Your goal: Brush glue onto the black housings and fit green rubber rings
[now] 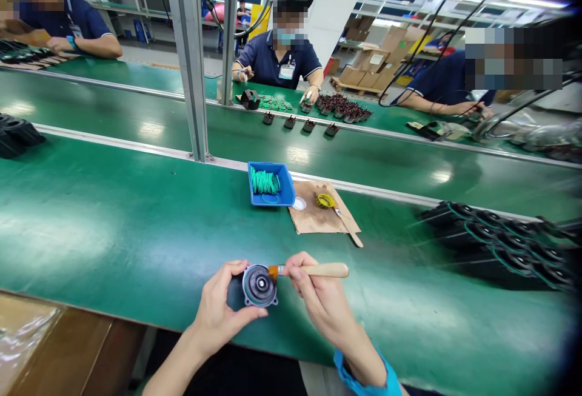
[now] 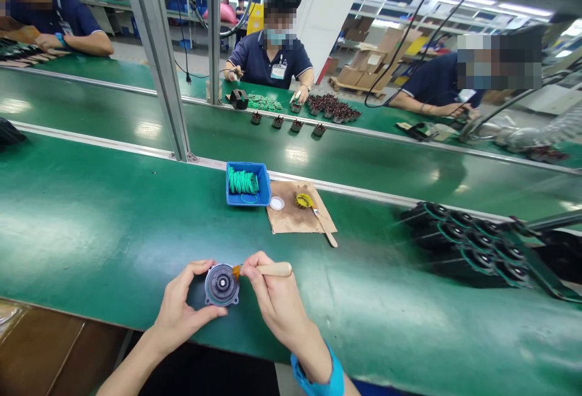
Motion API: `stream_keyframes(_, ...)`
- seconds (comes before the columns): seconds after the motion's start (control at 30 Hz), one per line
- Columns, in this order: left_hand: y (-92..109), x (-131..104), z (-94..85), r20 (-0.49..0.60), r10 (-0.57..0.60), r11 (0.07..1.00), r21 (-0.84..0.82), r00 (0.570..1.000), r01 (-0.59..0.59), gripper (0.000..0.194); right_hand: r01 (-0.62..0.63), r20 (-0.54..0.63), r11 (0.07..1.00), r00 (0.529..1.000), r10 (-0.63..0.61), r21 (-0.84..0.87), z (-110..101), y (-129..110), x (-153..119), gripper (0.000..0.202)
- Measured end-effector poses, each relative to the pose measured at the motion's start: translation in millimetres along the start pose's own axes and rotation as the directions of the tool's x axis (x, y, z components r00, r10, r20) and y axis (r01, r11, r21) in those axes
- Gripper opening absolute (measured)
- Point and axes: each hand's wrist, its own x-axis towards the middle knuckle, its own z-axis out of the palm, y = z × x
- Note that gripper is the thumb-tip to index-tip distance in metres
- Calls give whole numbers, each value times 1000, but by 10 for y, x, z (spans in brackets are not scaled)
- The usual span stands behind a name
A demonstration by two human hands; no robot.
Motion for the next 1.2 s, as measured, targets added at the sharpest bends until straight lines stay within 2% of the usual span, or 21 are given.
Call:
stream_keyframes(0.13,6,1,-2,12,-11,1000,2,1000,11,62,39,56,999,998,-40,6,35,-7,115,44)
stream_keyframes(0.23,2,-22,9,6,-45,999,-11,999,45,73,55,72,996,996,-61,71,61,-15,157,42)
stream_keyframes(0.3,-1,-41,19,-22,-38,999,-18,999,37,79,51,12,987,999,-53,155,48,-54,148,42)
stream_keyframes(0.4,7,-57,26,-50,46,999,21,998,-44,74,73,-115,976,992,-50,204,-14,-148,65,43)
stream_keyframes(0.53,36,-60,41,-69,184,982,57,980,-180,63,135,-146,984,982,-117,119,-72,-184,-138,39)
stream_keyframes(0.7,84,-84,91,-43,325,945,55,945,-322,56,200,-165,980,967,-194,17,-32,-151,-318,29)
stream_keyframes(0.97,184,-82,125,-50,409,910,96,911,-403,48,192,-159,975,965,-209,-115,31,-271,-316,27)
stream_keyframes(1.13,224,-62,130,-54,446,891,123,894,-437,43,205,-112,974,970,-215,-94,44,-322,-337,28)
stream_keyframes(1.2,222,-67,131,-57,436,895,126,898,-427,43,192,-134,977,970,-203,-91,21,-338,-343,28)
